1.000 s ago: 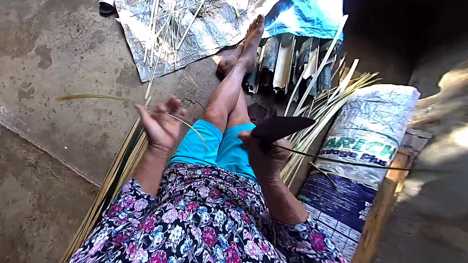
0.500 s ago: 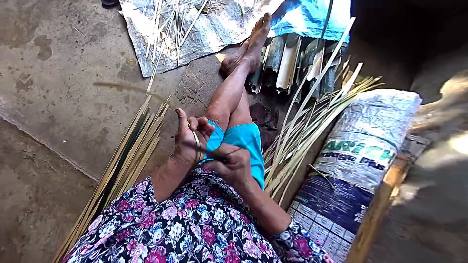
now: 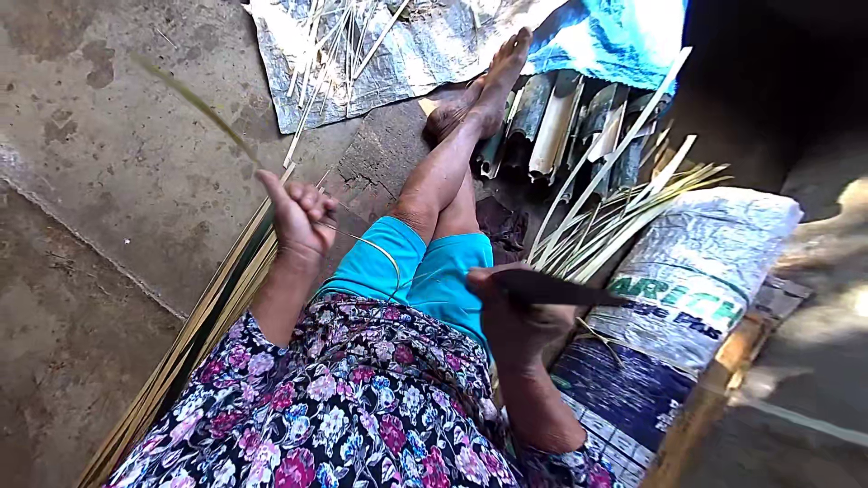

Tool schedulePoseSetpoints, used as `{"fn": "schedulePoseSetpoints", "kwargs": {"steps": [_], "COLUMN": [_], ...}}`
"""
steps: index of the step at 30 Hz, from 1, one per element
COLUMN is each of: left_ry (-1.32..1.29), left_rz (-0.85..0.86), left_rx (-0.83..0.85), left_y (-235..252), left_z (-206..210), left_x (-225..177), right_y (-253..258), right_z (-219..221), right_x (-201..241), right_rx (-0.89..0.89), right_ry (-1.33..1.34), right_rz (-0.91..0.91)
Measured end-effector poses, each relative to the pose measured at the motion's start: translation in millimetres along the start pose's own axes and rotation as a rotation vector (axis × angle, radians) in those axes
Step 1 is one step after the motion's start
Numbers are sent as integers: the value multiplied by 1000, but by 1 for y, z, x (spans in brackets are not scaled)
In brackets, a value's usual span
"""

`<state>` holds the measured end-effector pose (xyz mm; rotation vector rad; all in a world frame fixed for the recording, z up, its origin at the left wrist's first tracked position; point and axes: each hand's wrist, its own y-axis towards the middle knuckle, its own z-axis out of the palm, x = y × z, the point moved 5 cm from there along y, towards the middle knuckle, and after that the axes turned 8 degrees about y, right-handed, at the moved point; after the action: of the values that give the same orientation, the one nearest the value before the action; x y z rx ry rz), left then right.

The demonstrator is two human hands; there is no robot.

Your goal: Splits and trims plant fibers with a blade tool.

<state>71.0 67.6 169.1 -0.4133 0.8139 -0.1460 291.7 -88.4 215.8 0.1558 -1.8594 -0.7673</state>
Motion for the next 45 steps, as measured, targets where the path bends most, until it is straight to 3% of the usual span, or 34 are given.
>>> {"fn": "schedulePoseSetpoints", "kwargs": {"steps": [2,5,7,8,10,14,18,20,22,25,27,30,33,35,40,43,45], "left_ry": [-39,224,272,210,126,152,94,119,170,266,254,290,413,371,235,205,327], "left_rz": [-4,3,-121,-225,-344,-375,-394,-349,-318,-375,-367,-335,-208,-183,-246,-188,-128], "left_rx": [56,558,826,877,838,393,108,50,223,854,1053,964,579,428,102,131,444], "left_y": [-1,-35,-58,-64,-70,-83,-74,-69,-66,-67,-74,-77,-88,-91,-74,-66,-70], "left_z": [2,30,40,39,30,23,19,24,28,34,40,46,48,42,33,37,48], "left_x": [0,24,46,55,64,62,63,61,61,67,68,61,48,41,34,32,32], "right_y": [7,15,22,27,29,10,-24,-33,-31,-17,-2,13,19,14,-23,-33,-26], "right_z": [-1,20,20,16,13,34,63,71,70,60,50,44,40,41,62,71,68], "right_x": [-3,-2,-3,-4,-6,-7,8,17,21,22,17,14,12,17,40,39,36], "right_rx": [-41,-36,-50,-43,-21,117,337,381,366,296,229,205,272,376,516,481,411], "right_ry": [50,165,198,185,130,70,-17,-15,-50,-176,-248,-156,67,117,9,14,-69], "right_rz": [-3,3,7,20,105,375,296,227,143,-75,-148,-35,223,317,170,142,40]}}
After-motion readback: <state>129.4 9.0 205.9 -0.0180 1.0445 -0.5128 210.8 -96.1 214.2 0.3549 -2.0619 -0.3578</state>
